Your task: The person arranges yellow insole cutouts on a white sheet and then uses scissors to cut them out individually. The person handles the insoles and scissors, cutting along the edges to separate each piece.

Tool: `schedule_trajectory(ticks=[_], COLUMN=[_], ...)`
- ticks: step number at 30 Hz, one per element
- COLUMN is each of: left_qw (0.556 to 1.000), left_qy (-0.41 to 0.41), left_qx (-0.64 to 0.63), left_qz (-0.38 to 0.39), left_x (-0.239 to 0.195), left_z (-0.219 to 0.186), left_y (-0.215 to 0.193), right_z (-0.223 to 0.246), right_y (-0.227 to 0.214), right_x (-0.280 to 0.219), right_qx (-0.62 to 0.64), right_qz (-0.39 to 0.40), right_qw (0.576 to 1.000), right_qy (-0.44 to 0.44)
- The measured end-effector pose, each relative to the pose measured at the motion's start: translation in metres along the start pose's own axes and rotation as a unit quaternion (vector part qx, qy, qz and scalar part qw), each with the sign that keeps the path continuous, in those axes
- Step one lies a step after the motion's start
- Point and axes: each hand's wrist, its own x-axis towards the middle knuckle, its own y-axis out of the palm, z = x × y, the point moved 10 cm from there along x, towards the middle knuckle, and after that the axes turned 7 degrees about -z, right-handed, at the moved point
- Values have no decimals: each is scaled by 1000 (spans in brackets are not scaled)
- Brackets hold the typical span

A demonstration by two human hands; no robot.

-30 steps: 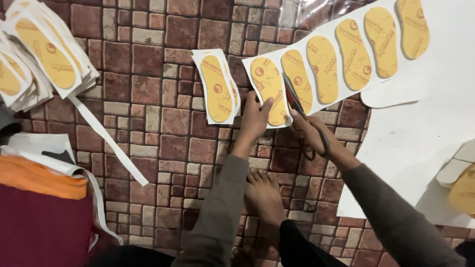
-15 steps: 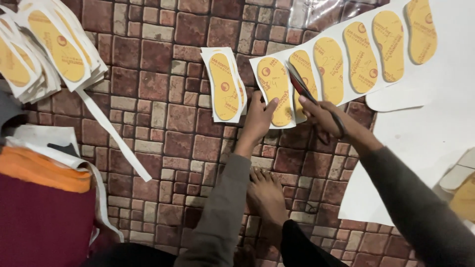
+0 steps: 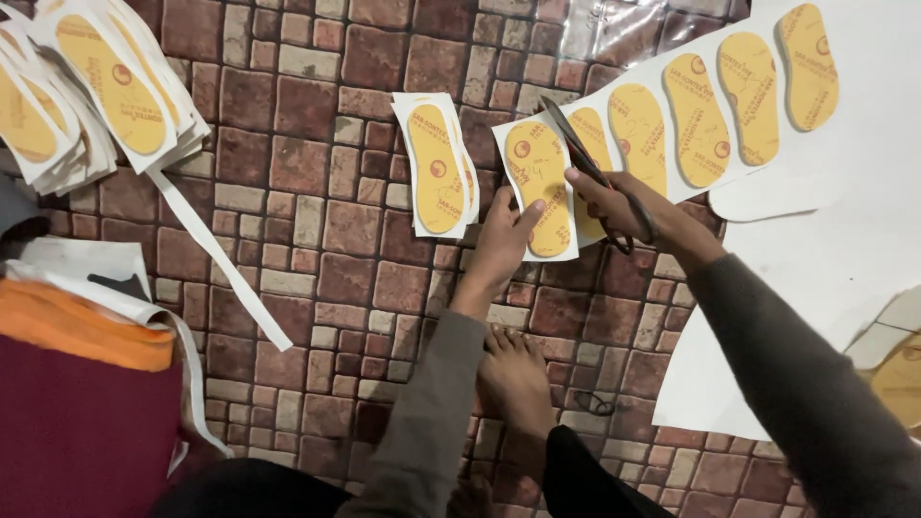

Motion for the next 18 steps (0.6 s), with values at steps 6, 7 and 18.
schedule_trajectory(ticks=[6,7,18], left_qw=[984,983,725], left_qy=[52,52,322], left_qx=[143,143,463], left_qz=[-96,-98,-396], left_x=[-1,-11,-37], left_z=[-13,-33,-89], left_y=[-24,-26,-26], right_z=[-21,-29,-27], right_y=[3,7,2], right_x=[3,-1,-32], right_qx=[-82,-82,-255], right_qz=[-111,-110,-290], right_qw=[990,990,908], right_qy=[-35,-35,-161])
